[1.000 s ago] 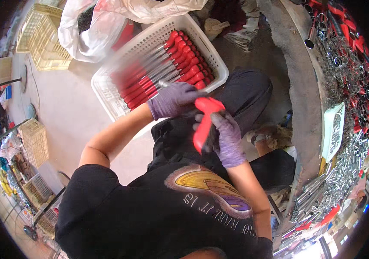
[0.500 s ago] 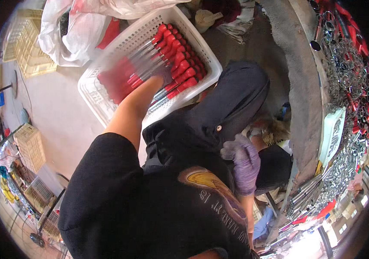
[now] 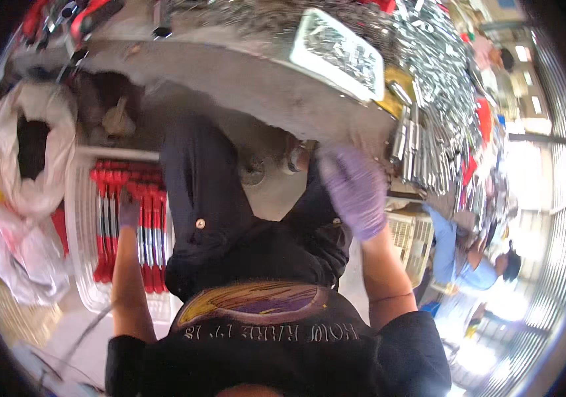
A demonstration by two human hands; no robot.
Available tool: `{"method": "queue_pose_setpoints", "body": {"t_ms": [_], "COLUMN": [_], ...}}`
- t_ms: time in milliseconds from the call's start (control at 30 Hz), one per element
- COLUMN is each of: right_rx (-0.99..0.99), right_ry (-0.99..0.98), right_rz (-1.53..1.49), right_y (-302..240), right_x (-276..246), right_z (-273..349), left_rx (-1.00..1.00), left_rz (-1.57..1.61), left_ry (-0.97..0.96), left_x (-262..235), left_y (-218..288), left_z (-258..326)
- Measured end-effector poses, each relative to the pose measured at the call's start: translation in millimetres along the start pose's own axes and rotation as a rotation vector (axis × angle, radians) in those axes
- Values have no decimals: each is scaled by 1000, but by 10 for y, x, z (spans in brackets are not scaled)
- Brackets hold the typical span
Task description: The person assembles hand tools by inserting metal pins and springs into cylindrical bodies, fitting handles onto the assemblies, securing the components, and placing the completed tools into a plastic basket.
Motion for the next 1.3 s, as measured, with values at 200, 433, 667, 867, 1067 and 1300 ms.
{"method": "queue_pose_setpoints", "body": {"t_ms": [200,433,667,867,1067,1300], "right_rx": [471,688,536,165,-345,-3], "right_ry": [178,-66,-123,-222,102,-160], "right_rz": [570,606,-239,-580,498,677], "right_y": [1217,2096,1194,800,1223,1172], "right_x": [-847,-813,-1094,-1076,-790,-708], "right_z": [-518,-990,-955,-1623,-3055,-3469], "left_rx": [-11,777,945,447,355,407], "left_rz": [588,213,535,1333,1366,1214], "left_ry": [685,403,-29,-702,-494,-296], "left_x": [-1477,-2056,-1547,-1347,-1539,-1886], "left_y": [1711,5044,6832,7162,6760,6405], "left_z": [546,772,564,201,10,-53]}}
Point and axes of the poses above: each hand's wrist, its own z-axis away from the middle knuckle, its own x-axis out of the palm, y = z × x, the point moved 8 cm from there along -z, towards the middle knuckle, and after that the axes turned 9 degrees about x, right-handed, at the moved point
